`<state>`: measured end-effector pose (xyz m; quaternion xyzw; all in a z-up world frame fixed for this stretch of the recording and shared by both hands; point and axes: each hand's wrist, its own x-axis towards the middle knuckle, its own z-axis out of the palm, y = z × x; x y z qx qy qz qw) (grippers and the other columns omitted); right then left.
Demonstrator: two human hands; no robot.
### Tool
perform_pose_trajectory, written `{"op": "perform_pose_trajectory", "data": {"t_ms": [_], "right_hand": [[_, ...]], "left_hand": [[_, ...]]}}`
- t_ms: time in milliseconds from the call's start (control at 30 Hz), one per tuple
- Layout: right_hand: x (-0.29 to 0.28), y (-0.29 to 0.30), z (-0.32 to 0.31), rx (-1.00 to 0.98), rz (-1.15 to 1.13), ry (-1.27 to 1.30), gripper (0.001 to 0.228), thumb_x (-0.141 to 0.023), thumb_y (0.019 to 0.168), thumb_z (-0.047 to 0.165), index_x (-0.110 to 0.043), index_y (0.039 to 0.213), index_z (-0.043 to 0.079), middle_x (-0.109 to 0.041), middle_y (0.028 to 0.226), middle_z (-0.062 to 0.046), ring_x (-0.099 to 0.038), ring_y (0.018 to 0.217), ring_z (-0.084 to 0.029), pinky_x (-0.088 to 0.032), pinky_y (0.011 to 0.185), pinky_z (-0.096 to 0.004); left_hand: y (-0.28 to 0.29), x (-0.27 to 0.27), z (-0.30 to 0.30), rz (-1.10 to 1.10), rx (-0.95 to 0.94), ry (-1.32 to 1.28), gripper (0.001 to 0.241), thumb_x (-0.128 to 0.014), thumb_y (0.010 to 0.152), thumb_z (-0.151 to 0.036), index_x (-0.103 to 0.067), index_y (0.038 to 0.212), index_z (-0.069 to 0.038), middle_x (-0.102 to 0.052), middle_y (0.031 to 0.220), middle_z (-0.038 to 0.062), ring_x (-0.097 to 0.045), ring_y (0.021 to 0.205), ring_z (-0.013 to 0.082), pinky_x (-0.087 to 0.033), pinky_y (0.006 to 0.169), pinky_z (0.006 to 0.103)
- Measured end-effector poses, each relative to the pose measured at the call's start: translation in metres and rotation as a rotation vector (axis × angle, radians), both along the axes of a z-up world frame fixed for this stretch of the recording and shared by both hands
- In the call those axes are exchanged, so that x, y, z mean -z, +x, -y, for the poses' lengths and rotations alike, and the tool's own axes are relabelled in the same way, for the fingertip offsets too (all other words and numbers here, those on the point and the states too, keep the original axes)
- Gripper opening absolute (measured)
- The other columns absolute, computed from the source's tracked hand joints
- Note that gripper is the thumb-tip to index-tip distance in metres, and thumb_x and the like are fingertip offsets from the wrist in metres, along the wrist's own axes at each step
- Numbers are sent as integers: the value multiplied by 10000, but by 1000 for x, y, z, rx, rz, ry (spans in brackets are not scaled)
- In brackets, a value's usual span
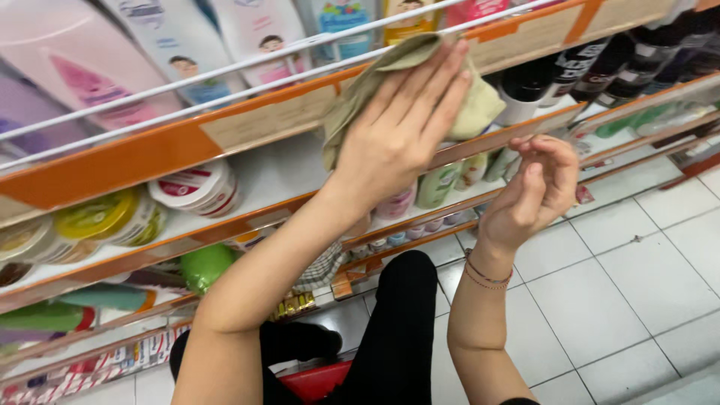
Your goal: The person cleans various store shelves by spraying a cleaning solution from a green bottle onto a cloth and wiping the shelf surfaces and product edges.
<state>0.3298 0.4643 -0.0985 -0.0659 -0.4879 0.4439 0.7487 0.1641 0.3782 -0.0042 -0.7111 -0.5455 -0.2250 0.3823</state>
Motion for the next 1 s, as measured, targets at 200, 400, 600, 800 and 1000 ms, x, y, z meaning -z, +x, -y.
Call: {"op": "perform_pose_trajectory", "data": {"t_ms": [200,400,600,800,1000], "right_hand": [[-19,-25,36,-93,-3,70,204,-536,1010,72,-574,1178,-38,-551,1098,-131,-571,976,-236,-501,929,-365],[-31,-30,60,-44,66,102,213,-547,987,99,-559,1154,-32,-546,1112,-128,-532,938,-208,-506,903,-364],[-44,-50,80,-112,99,168,201,-557,996,135,-547,1119,-24,-536,1063,-115,-546,925,-217,-507,848,-348],[-46,-67,98,-192,93,194,190,-560,1055,134,-540,1148,-31,-518,1076,-126,-553,911,-230,-499,825,-332],[-44,-84,116,-257,107,218,184,-560,1071,127,-528,1160,-30,-513,1075,-127,-554,880,-232,-478,806,-319]], "left_hand": [[-51,6,94,97,-299,126,454,-549,1053,-4,-536,1505,-32,-517,1579,140,-446,1518,279,-311,1293,450],[-59,28,113,376,-351,340,583,-521,974,37,-464,1547,-55,-397,1639,154,-325,1567,369,-138,1320,482],[-28,16,63,129,-208,-42,497,-528,1090,-51,-502,1586,-54,-510,1552,101,-490,1388,207,-427,1125,361],[-43,1,124,169,-356,32,459,-521,1031,-67,-556,1489,-65,-517,1552,36,-489,1466,169,-397,1221,368],[-83,8,200,220,-583,149,492,-499,1067,11,-520,1550,-78,-440,1617,51,-418,1529,225,-252,1311,475]]}}
